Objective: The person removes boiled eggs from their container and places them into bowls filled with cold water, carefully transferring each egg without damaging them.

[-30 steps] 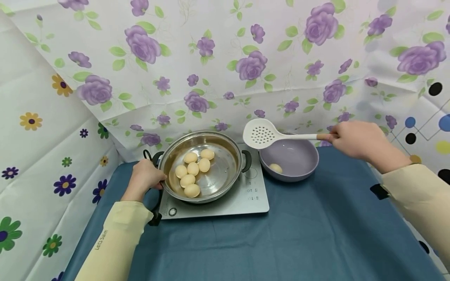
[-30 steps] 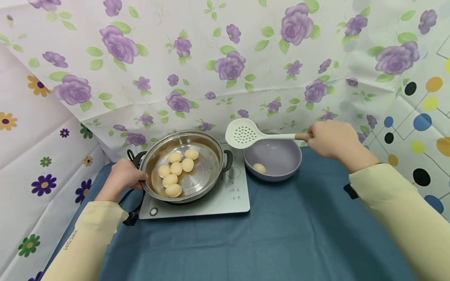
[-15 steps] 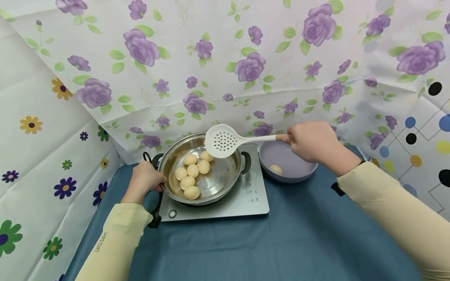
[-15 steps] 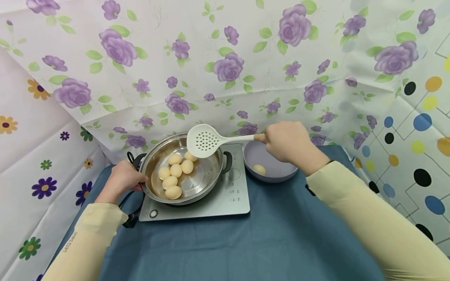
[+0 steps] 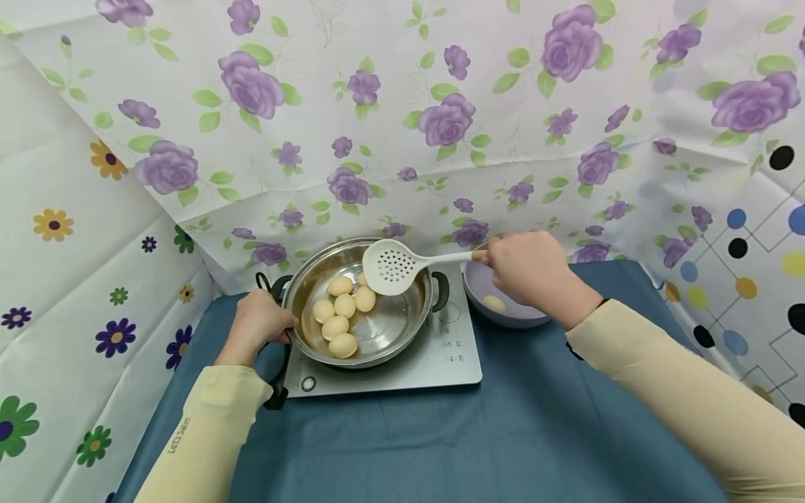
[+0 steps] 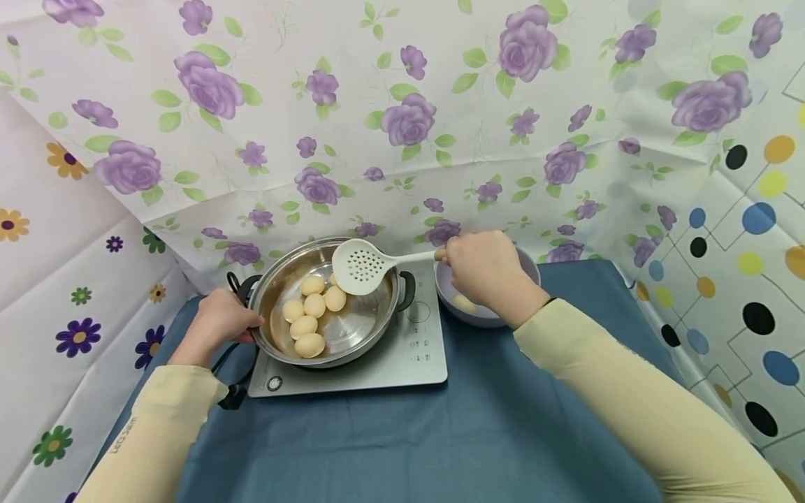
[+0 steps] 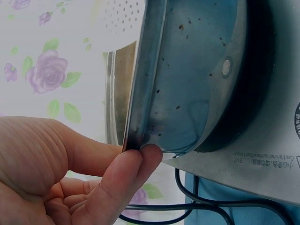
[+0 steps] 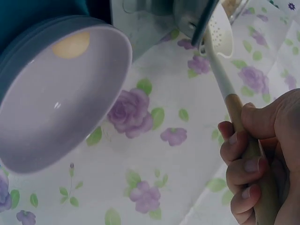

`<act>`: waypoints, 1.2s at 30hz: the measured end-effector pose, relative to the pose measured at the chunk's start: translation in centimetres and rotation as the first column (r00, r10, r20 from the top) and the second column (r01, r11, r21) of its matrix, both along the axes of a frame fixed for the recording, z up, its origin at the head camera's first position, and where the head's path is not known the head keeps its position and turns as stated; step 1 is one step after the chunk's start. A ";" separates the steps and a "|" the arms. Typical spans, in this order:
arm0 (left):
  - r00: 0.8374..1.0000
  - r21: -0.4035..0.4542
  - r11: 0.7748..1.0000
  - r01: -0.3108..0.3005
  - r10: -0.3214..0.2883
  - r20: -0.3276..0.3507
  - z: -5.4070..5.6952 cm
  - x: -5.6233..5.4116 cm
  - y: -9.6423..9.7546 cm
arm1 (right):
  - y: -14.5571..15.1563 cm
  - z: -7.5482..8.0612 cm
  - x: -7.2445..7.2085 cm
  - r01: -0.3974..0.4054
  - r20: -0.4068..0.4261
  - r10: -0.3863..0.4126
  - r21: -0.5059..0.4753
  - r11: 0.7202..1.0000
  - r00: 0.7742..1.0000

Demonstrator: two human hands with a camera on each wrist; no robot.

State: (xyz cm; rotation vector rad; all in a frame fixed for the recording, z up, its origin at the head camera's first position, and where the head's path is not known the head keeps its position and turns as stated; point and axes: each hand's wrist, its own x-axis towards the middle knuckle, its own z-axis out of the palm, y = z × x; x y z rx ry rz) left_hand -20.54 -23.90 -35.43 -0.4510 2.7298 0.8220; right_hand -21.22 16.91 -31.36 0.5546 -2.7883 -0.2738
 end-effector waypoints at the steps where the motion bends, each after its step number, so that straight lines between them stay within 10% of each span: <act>1: 1.000 -0.001 1.000 0.001 -0.001 0.000 0.0 0.0 0.0 | -0.1 -0.2 0.0 -0.010 -0.014 0.010 0.003 1.000 1.000; 12: 1.000 -0.003 1.000 0.003 -0.003 -0.003 0.0 0.0 0.0 | -1.4 -1.1 -0.4 -0.056 -0.100 0.059 0.027 0.998 0.993; 21: 1.000 -0.001 1.000 0.002 -0.002 0.003 0.1 0.1 0.1 | -3.0 -1.4 -0.4 -0.172 -0.305 0.166 0.006 0.985 0.938; 36: 1.000 -0.009 1.000 0.006 -0.006 0.009 0.2 0.1 0.1 | -3.9 -1.6 0.0 -0.180 -0.228 0.189 0.062 0.982 0.955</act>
